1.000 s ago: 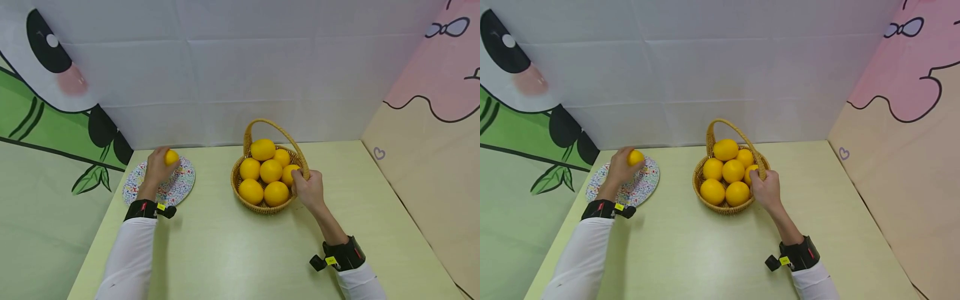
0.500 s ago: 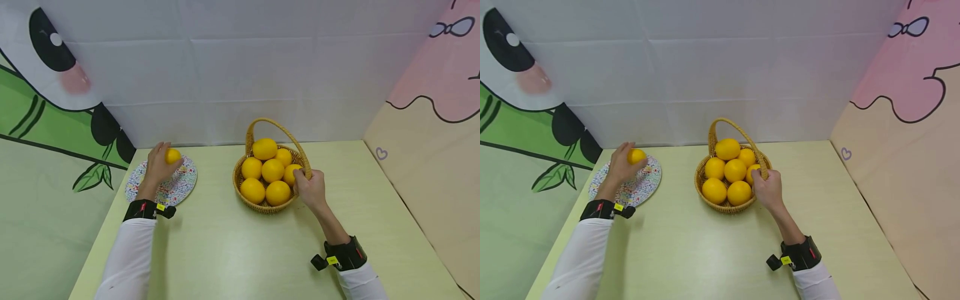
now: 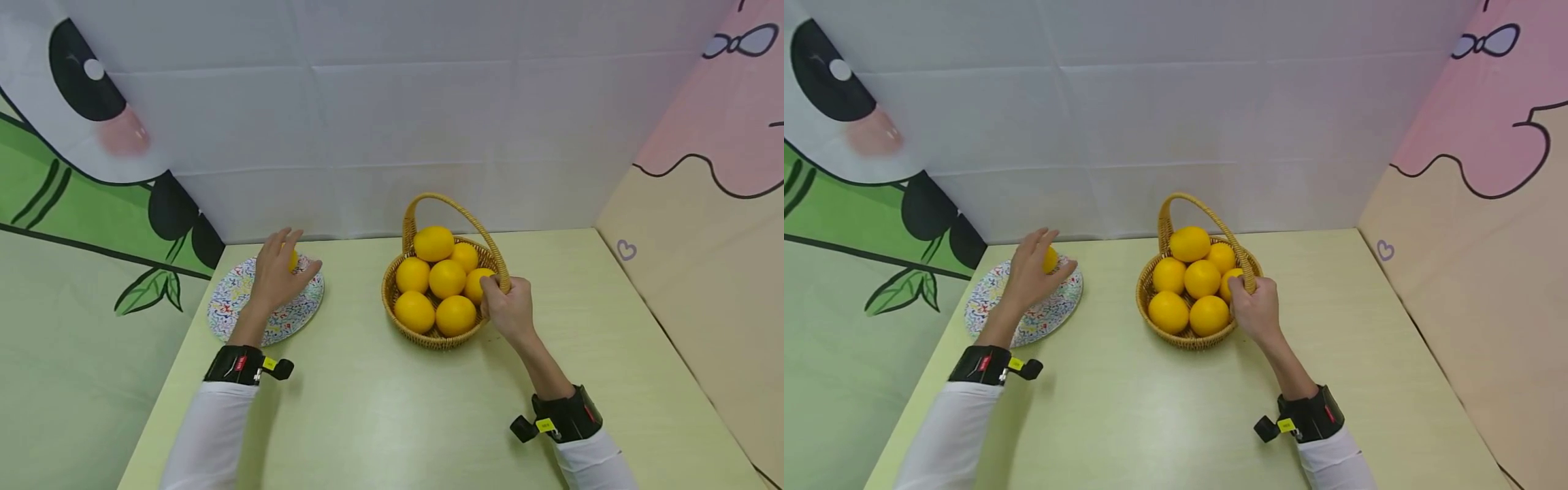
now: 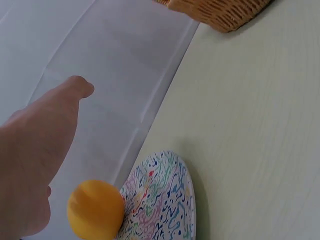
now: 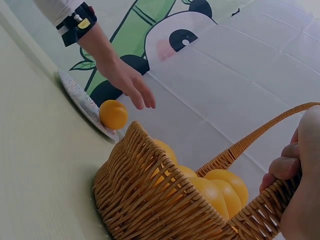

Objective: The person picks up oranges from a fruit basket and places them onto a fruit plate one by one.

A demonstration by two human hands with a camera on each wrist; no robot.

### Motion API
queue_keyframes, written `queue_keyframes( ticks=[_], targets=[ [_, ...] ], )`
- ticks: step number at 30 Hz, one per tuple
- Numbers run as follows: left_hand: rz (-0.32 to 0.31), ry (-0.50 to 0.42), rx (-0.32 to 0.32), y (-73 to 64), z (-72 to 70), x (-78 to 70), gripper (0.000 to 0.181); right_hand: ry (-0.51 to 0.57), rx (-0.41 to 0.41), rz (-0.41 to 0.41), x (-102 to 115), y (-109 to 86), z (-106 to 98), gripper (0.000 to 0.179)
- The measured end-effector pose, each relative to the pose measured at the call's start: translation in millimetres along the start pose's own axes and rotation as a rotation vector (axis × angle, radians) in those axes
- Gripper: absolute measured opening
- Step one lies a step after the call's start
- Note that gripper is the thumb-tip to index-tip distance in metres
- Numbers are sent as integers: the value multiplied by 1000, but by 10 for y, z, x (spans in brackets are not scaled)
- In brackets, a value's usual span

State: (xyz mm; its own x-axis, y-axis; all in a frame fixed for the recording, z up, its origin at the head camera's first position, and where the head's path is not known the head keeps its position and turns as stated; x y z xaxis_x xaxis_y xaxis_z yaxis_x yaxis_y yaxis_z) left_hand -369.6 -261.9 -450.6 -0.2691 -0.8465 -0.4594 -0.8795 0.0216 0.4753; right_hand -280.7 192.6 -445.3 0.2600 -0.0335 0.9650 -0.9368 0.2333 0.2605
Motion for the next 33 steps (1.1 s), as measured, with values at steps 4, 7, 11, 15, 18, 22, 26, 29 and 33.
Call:
queue_keyframes(
  ticks=[4, 7, 11, 15, 18, 22, 26, 29, 33],
  targets=[
    [102, -43, -50, -63, -24, -302, 79, -5, -8, -5, 13, -37, -3, 54],
    [161, -73, -65, -133, -41, -549, 76, -4, -14, -9, 20, -62, -2, 54],
    [219, -104, -44, -226, -17, -860, 75, -3, -16, -10, 32, -95, 9, 55],
    [294, -148, -3, -309, 51, -1168, 75, -10, -18, -17, 54, -130, 21, 55],
    [353, -190, 37, -351, 106, -1402, 75, -12, -21, -18, 69, -155, 30, 55],
    [417, -214, 102, -386, 219, -1679, 77, -9, -27, -12, 81, -188, 39, 55],
    [462, -187, 165, -402, 357, -1912, 78, -10, -37, -2, 77, -230, 36, 55],
    [504, -171, 184, -398, 434, -2077, 75, -20, -45, 1, 78, -264, 33, 55],
    [565, -160, 190, -374, 505, -2302, 71, -35, -53, 2, 84, -308, 34, 56]
  ],
)
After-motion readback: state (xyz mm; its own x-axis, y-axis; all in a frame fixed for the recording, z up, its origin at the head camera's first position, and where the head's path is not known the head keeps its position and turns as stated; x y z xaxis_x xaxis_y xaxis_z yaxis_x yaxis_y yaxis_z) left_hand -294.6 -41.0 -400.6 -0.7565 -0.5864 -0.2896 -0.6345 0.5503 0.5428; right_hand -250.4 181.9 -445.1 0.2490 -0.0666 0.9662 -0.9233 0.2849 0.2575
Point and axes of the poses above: each hand's wrist, its own y-axis towards the middle knuckle, its own z-axis out of the palm, x = y × z, the point moved 10 cm from there along y, towards the middle knuckle, and after that the axes turned 11 degrees about -x, right-handed, at the moved point
